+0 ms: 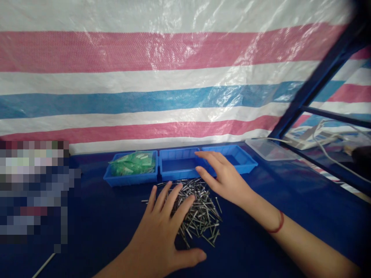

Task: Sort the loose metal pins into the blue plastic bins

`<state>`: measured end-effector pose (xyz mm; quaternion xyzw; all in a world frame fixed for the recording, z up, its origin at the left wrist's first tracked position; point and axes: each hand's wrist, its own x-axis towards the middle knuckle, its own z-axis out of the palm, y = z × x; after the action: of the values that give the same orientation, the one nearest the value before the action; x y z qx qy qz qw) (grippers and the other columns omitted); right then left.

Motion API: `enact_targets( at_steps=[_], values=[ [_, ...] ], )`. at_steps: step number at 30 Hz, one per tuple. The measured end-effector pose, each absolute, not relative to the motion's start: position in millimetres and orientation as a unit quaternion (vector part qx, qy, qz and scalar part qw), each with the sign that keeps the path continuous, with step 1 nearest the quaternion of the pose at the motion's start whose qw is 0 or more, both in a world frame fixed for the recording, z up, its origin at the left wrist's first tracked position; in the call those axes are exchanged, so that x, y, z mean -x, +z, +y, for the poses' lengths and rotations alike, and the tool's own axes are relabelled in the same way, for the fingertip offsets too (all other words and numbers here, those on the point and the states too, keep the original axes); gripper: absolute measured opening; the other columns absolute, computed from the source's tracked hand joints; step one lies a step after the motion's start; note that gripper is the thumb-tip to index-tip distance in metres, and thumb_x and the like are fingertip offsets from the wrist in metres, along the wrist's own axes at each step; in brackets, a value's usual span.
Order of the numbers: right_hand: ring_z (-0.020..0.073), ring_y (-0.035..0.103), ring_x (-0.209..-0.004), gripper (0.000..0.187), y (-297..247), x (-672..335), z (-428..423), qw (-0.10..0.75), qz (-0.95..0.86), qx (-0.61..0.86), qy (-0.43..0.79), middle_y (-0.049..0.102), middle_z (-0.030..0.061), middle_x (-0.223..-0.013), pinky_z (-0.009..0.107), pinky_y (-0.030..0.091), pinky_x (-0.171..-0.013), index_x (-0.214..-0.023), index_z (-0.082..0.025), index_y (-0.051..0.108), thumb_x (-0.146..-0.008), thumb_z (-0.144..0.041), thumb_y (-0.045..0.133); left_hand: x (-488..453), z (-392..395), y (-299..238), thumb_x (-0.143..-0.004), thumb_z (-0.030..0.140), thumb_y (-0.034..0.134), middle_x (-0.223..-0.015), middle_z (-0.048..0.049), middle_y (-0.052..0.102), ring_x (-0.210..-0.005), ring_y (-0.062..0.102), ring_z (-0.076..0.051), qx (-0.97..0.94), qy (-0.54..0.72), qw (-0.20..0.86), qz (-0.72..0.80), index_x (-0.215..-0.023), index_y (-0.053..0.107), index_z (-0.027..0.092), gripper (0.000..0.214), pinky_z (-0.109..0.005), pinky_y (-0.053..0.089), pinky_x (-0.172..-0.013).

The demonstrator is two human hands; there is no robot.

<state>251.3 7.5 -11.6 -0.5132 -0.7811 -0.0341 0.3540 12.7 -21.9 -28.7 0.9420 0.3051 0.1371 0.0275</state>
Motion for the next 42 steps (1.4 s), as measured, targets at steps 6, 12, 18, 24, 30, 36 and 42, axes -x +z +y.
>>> enact_targets(
  at_steps=[6,12,18,24,30,36,42],
  values=[
    [0.028,0.059,-0.094,0.04,-18.3,-270.0,-4.9,0.34,-0.715,0.609,-0.035,0.065,0.0131,-0.096,0.045,0.046,-0.086,-0.11,-0.014,0.056,-0.091,-0.047,0.045,-11.7,-16.8,-28.9,-0.074,0.073,0.05,-0.149,-0.0138,0.031,-0.135,0.028,-0.041,-0.934,0.127,0.035,0.333,-0.143,0.034,0.026,0.085,-0.07,0.02,-0.104],
    [0.0172,0.055,-0.073,0.012,6.6,-253.7,-24.9,0.298,-0.796,0.527,0.027,0.061,0.0046,-0.078,0.031,0.044,-0.07,-0.083,-0.018,0.058,-0.085,-0.022,0.047,-18.5,-13.3,-32.9,-0.073,0.073,0.053,-0.145,-0.0162,0.036,-0.132,0.033,-0.036,-0.929,0.166,0.076,0.322,-0.143,0.035,0.02,0.089,-0.058,0.027,-0.108],
    [0.0109,0.053,-0.057,0.012,8.7,-266.9,-34.7,0.127,-0.825,0.514,0.197,0.059,-0.0015,-0.066,0.024,0.036,-0.054,-0.081,-0.018,0.06,-0.073,-0.012,0.053,-20.6,-9.9,-35.8,-0.077,0.072,0.05,-0.139,-0.0153,0.044,-0.13,0.037,-0.032,-0.923,0.192,0.09,0.321,-0.14,0.039,0.019,0.083,-0.054,0.026,-0.11],
    [0.0131,0.057,-0.059,0.009,2.4,-273.5,-29.8,0.102,-0.806,0.524,0.256,0.062,0.001,-0.067,0.024,0.039,-0.055,-0.082,-0.016,0.06,-0.08,-0.019,0.052,-20.7,-9.8,-33.9,-0.072,0.077,0.048,-0.137,-0.017,0.046,-0.13,0.036,-0.034,-0.932,0.191,0.079,0.296,-0.138,0.041,0.015,0.091,-0.055,0.025,-0.11],
    [0.0134,0.057,-0.063,0.021,4.8,-283.9,-29.6,0.109,-0.802,0.517,0.279,0.064,0.0023,-0.073,0.025,0.043,-0.058,-0.09,-0.016,0.063,-0.082,-0.012,0.045,-18.0,-10.4,-32.0,-0.078,0.071,0.049,-0.136,-0.0155,0.047,-0.13,0.037,-0.033,-0.934,0.194,0.074,0.292,-0.137,0.043,0.015,0.081,-0.056,0.026,-0.11],
    [0.0133,0.057,-0.069,0.017,4.8,-290.5,-25.4,0.083,-0.814,0.496,0.29,0.064,0.0044,-0.083,0.025,0.045,-0.064,-0.092,-0.015,0.066,-0.077,-0.014,0.058,-16.3,-11.8,-31.0,-0.087,0.055,0.049,-0.134,-0.0122,0.049,-0.129,0.038,-0.03,-0.927,0.232,0.066,0.288,-0.133,0.046,0.019,0.059,-0.053,0.027,-0.11],
    [0.0131,0.056,-0.073,0.013,3.4,-292.6,-22.2,0.046,-0.841,0.455,0.288,0.061,0.0041,-0.087,0.025,0.044,-0.068,-0.09,-0.017,0.068,-0.079,-0.022,0.062,-17.3,-14.2,-30.7,-0.09,0.046,0.05,-0.129,-0.0111,0.052,-0.125,0.041,-0.027,-0.92,0.272,0.069,0.273,-0.13,0.047,0.019,0.048,-0.046,0.034,-0.107]
  ],
)
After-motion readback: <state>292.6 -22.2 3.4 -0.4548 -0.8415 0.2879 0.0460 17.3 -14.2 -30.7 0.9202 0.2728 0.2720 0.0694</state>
